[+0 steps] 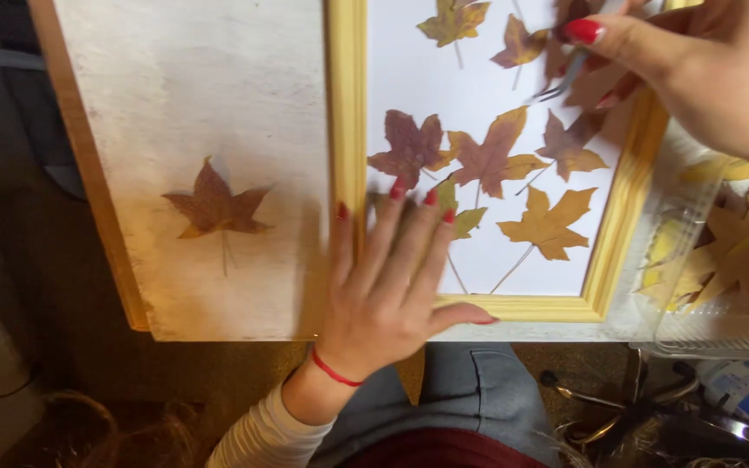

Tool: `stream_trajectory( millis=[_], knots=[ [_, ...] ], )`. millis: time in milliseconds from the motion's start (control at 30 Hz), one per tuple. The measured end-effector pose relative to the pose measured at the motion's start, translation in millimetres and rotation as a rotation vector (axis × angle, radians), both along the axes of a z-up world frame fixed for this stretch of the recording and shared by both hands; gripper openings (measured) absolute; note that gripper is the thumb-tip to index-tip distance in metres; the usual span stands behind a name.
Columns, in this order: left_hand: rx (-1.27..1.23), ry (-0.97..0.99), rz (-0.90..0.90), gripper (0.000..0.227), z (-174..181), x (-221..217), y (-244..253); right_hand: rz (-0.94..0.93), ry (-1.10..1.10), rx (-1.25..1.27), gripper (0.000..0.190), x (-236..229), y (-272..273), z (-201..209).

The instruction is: Arrange and glue dried autumn leaves onto a white paper base within a wooden picture frame.

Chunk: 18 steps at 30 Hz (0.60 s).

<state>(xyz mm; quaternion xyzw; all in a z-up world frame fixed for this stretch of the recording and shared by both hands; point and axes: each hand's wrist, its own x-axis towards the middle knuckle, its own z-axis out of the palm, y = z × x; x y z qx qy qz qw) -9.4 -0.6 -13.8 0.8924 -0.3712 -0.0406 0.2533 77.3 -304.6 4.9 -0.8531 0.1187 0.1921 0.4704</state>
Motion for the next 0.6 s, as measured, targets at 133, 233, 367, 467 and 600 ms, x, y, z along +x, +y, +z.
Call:
stream_trajectory(
  millis=[133, 233, 367, 467, 600],
  knots=[
    [0.043, 0.018, 0.027, 0.093, 0, 19, 22, -0.002, 0.019, -0.016, 0.021, 0, -4, -6],
    [0.078, -0.013, -0.004, 0.099, -1, 28, 18, 0.092, -0.094, -0.125, 0.018, -2, -8, -14],
    [0.059, 0.077, -0.043, 0.103, -3, 33, 11, 0.061, -0.053, -0.079, 0.016, 9, 13, 4],
    [0.069, 0.105, -0.074, 0.104, -6, 34, 11, 0.007, 0.014, -0.03, 0.013, 10, 18, 7],
    [0.105, 0.105, -0.11, 0.106, -6, 36, 11, 0.045, 0.066, -0.011, 0.012, 14, 20, 6]
  ],
)
